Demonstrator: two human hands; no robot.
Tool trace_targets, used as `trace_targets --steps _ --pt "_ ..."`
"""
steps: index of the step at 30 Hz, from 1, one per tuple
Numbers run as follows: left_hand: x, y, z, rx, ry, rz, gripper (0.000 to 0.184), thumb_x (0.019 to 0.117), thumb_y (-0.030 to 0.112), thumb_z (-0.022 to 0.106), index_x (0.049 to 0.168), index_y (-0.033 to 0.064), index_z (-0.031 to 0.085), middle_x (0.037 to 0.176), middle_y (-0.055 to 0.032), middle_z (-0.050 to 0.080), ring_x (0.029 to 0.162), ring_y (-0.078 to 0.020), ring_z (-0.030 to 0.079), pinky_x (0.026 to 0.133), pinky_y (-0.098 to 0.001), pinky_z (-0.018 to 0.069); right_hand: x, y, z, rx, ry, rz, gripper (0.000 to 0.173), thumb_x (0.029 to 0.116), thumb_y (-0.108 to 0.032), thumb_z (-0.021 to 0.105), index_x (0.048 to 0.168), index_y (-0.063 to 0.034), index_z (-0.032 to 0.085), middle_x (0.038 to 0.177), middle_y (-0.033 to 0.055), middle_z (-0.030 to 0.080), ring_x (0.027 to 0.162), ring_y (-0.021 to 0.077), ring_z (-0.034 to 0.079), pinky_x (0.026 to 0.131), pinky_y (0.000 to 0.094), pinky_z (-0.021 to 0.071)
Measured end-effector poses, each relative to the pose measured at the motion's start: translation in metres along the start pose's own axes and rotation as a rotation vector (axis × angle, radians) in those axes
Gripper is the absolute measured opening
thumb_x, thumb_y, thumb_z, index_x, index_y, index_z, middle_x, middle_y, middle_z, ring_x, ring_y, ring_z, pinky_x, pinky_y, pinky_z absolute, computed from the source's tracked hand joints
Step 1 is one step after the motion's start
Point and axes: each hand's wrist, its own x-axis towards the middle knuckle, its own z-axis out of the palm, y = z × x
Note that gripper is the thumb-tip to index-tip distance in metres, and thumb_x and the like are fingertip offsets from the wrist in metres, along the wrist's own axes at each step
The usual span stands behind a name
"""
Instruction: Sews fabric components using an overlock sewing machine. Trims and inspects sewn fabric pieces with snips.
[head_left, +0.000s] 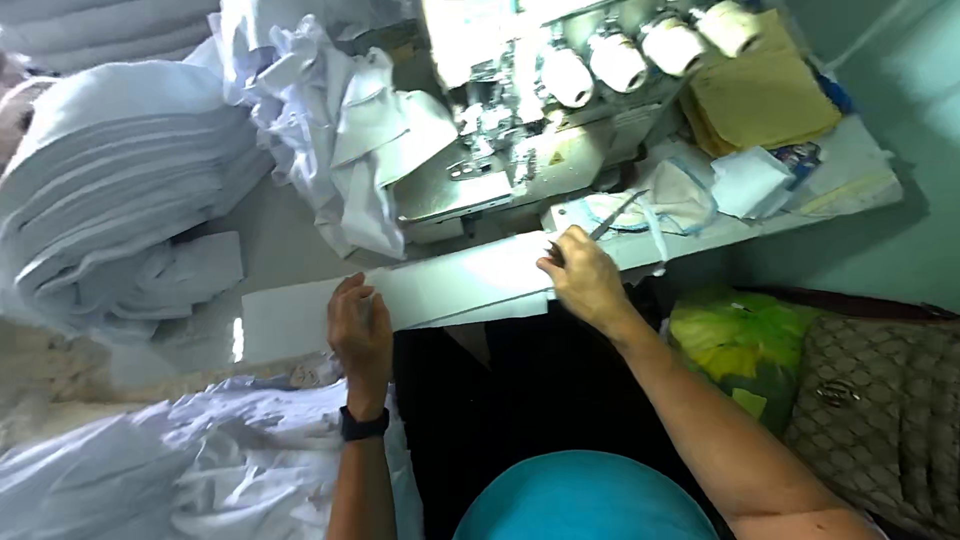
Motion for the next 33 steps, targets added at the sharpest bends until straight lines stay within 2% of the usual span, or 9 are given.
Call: trace_targets --steps 6,10,14,17,20,24,27,30,33 --pt "-0.013 -0.022 -0.028 0.071 0.04 0.056 0.01 0.0945 0.003 0.066 0.1 -0.0049 0.07 0.121 -0.0205 0.068 0.121 -0.0284 0.065 0.104 -0.0388 0.0525 0.006 0.005 -0.022 -0.186 0.179 0.139 0.037 0.1046 -0.02 0.055 0.114 0.0159 0.057 0.115 0.0393 0.059 0.11 0.0574 0.059 0.091 0.0706 0.0441" --pt "-0.007 -0.045 -0.065 0.188 0.037 -0.018 0.022 0.0976 0.014 0.067 0.108 -0.0044 0.072 0.123 -0.0198 0.069 0.12 -0.0345 0.063 0.105 -0.0471 0.0495 0.001 -0.045 -0.024 0.561 0.195 -0.23 0.01 0.093 -0.013 0.07 0.092 -0.0122 0.059 0.08 -0.0066 0.059 0.063 0.0004 0.055 0.056 0.0168 0.0487" --pt "-0.003 -0.081 -0.09 0.175 -0.091 -0.025 0.057 0.087 0.036 0.078 0.121 -0.0077 0.068 0.134 -0.0232 0.063 0.127 -0.0367 0.06 0.108 -0.05 0.048 0.019 -0.054 -0.084 1.191 0.165 -0.355 0.018 0.0933 -0.006 0.071 0.098 -0.0199 0.062 0.087 -0.0062 0.069 0.062 0.0049 0.063 0.052 0.0215 0.0569" --pt "0.002 -0.097 -0.1 0.142 -0.104 0.013 0.034 0.0849 0.003 0.074 0.117 -0.0069 0.07 0.128 -0.0229 0.067 0.121 -0.036 0.064 0.106 -0.0503 0.0497 0.028 -0.043 -0.1 1.222 0.355 -0.211 0.015 0.0972 -0.002 0.063 0.096 -0.0164 0.058 0.081 -0.0043 0.067 0.052 0.0037 0.059 0.044 0.0174 0.0524" --pt "0.013 -0.108 -0.118 -0.263 0.205 -0.27 0.024 0.101 0.002 0.054 0.122 -0.0054 0.064 0.119 -0.0122 0.07 0.11 -0.0186 0.067 0.101 -0.0388 0.0534 0.02 -0.044 -0.071 1.005 0.328 -0.173 0.023 0.0902 -0.003 0.069 0.094 -0.025 0.063 0.084 -0.0142 0.069 0.053 -0.0003 0.057 0.044 0.0182 0.051" --pt "0.05 -0.109 -0.14 -1.065 0.687 -0.333 0.025 0.1125 0.024 0.029 0.12 0.0203 0.053 0.102 0.0076 0.069 0.097 -0.0053 0.068 0.091 -0.027 0.0564 0.01 -0.02 -0.009 0.691 0.195 -0.274 0.008 0.0879 0.002 0.061 0.088 -0.003 0.067 0.092 -0.0017 0.068 0.072 -0.0013 0.062 0.064 0.0166 0.0549" --pt "0.072 -0.084 -0.129 -1.214 0.409 -0.064 0.037 0.1115 0.038 0.028 0.119 0.0261 0.062 0.11 0.0096 0.07 0.107 -0.0068 0.066 0.102 -0.0285 0.0509 0.014 -0.018 0.009 0.434 0.05 -0.373 0.02 0.0875 0.006 0.055 0.093 0.0024 0.074 0.099 0.0123 0.07 0.084 0.0113 0.065 0.075 0.0256 0.0558" --pt "0.082 -0.004 -0.087 -0.89 0.01 -0.009 0.017 0.1054 0.034 0.053 0.116 0.0296 0.065 0.109 0.0141 0.069 0.102 -0.0019 0.066 0.092 -0.0231 0.0545 0.017 -0.03 -0.002 0.506 -0.031 -0.436 0.02 0.0881 0.0 0.058 0.097 -0.001 0.076 0.101 0.0068 0.069 0.082 0.0036 0.063 0.072 0.0172 0.0531" --pt "0.091 0.071 -0.034 -0.744 -0.367 0.187 0.002 0.0924 0.01 0.07 0.091 0.0101 0.073 0.107 0.0025 0.073 0.101 -0.0063 0.069 0.089 -0.0267 0.0587 0.015 -0.045 -0.015 0.694 -0.027 -0.56 0.019 0.092 -0.019 0.073 0.094 -0.0006 0.076 0.097 0.0018 0.069 0.077 -0.0046 0.059 0.066 0.0095 0.0494"
